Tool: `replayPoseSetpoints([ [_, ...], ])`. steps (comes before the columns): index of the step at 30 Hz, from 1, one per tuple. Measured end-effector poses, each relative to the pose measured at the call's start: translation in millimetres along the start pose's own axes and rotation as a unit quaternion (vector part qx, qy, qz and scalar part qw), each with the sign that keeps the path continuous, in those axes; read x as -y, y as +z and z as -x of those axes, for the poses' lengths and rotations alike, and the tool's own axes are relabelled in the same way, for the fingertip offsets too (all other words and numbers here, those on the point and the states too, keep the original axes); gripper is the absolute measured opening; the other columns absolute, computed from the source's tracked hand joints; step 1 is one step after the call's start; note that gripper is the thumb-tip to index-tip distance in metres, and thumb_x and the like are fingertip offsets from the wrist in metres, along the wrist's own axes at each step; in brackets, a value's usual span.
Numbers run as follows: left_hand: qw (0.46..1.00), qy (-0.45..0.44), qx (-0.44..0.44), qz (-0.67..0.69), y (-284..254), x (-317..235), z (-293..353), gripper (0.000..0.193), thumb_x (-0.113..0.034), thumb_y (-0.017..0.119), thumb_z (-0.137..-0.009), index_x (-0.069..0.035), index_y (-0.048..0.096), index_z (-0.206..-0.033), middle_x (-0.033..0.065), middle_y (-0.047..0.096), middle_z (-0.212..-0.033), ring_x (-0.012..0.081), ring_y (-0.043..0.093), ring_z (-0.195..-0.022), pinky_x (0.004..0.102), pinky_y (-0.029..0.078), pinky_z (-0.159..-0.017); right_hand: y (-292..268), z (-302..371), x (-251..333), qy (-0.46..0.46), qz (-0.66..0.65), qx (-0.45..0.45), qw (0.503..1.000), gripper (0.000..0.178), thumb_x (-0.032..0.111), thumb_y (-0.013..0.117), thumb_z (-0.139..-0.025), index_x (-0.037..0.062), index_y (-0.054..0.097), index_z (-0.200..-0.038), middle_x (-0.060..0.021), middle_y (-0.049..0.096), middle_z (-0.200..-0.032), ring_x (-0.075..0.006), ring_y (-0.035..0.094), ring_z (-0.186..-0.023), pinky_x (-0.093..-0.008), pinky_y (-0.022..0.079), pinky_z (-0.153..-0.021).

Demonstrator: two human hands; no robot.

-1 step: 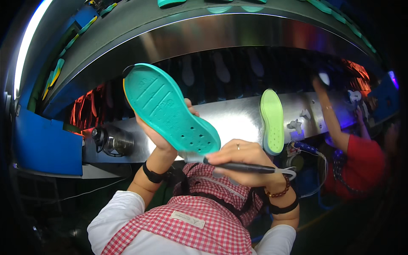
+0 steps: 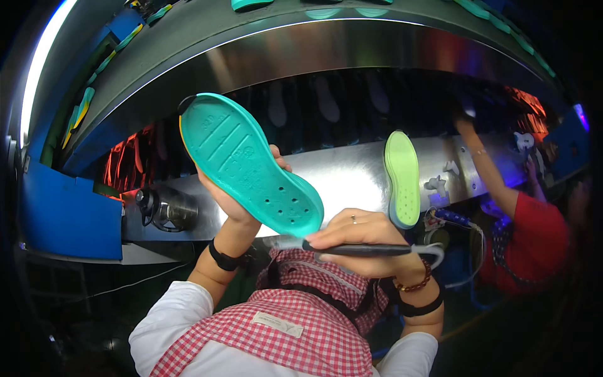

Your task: Applying glue or primer to shoe soles using a brush on a factory assembly line.

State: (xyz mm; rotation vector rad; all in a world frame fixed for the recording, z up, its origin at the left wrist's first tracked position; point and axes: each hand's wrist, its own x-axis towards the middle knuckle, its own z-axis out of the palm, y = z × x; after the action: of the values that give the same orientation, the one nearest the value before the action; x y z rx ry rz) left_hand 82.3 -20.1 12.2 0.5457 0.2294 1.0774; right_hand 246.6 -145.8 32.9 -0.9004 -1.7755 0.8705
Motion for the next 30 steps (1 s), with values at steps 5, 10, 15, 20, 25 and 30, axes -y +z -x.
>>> replayPoseSetpoints([
  [5,0.998,0.031,-0.048,-0.029,-1,-4,-4,0.084,-0.073,0.016,-0.075,-0.004,0.052,-0.107,0.0189,0.058,-0.089,0.0289,0.058,-0.072,0.0403,0.049,-0.065,-2,0,-9,0.077,0.028,-0.135,0.987,0.025,-0.003,0.068,-0.065,0.0014,0.065,-0.089,-0.0105,0.065,-0.089,-0.0201,0.06,-0.081,-0.0295,0.046,-0.075],
  [10,0.998,-0.017,0.052,-0.026,0,-14,-3,0.086,-0.074,0.016,-0.075,-0.003,0.048,-0.113,0.0199,0.056,-0.094,0.0301,0.058,-0.078,0.0409,0.048,-0.068,-3,-1,-14,0.075,-0.147,-0.058,0.985,0.021,-0.004,0.064,-0.069,-0.0011,0.064,-0.089,-0.0136,0.063,-0.093,-0.022,0.059,-0.089,-0.0305,0.045,-0.083],
  [15,0.998,-0.033,-0.06,0.011,18,-4,11,0.082,-0.069,0.023,-0.078,-0.003,0.037,-0.125,0.0218,0.05,-0.112,0.0325,0.056,-0.093,0.0423,0.047,-0.08,14,-2,-17,0.143,-0.42,-0.204,0.873,0.019,-0.001,0.06,-0.076,-0.0038,0.06,-0.094,-0.0162,0.06,-0.099,-0.0229,0.059,-0.092,-0.0315,0.047,-0.082],
  [20,0.97,-0.209,0.126,0.001,-22,5,20,0.068,-0.053,0.037,-0.083,-0.001,0.034,-0.128,0.0184,0.048,-0.119,0.0296,0.053,-0.102,0.0395,0.043,-0.088,10,-8,5,0.146,-0.134,-0.042,0.979,0.019,-0.004,0.064,-0.072,-0.0026,0.062,-0.09,-0.0146,0.063,-0.096,-0.0191,0.061,-0.089,-0.0291,0.049,-0.079],
  [25,0.952,-0.251,0.173,-0.017,-24,-9,10,0.049,-0.032,0.047,-0.086,0.002,0.041,-0.12,0.0153,0.055,-0.107,0.0189,0.057,-0.094,0.0305,0.047,-0.081,0,-9,13,0.086,-0.042,-0.059,0.994,0.021,-0.003,0.066,-0.068,-0.0003,0.063,-0.089,-0.0143,0.064,-0.092,-0.0222,0.062,-0.088,-0.0286,0.049,-0.079],
  [30,0.902,-0.389,0.153,-0.109,-21,-14,6,0.049,-0.031,0.05,-0.083,0.003,0.044,-0.118,0.0162,0.057,-0.103,0.0213,0.059,-0.088,0.031,0.048,-0.078,-4,-4,11,0.074,-0.038,0.097,0.992,0.018,-0.005,0.067,-0.067,-0.0007,0.065,-0.084,-0.0161,0.064,-0.091,-0.0253,0.063,-0.086,-0.0299,0.049,-0.079],
])
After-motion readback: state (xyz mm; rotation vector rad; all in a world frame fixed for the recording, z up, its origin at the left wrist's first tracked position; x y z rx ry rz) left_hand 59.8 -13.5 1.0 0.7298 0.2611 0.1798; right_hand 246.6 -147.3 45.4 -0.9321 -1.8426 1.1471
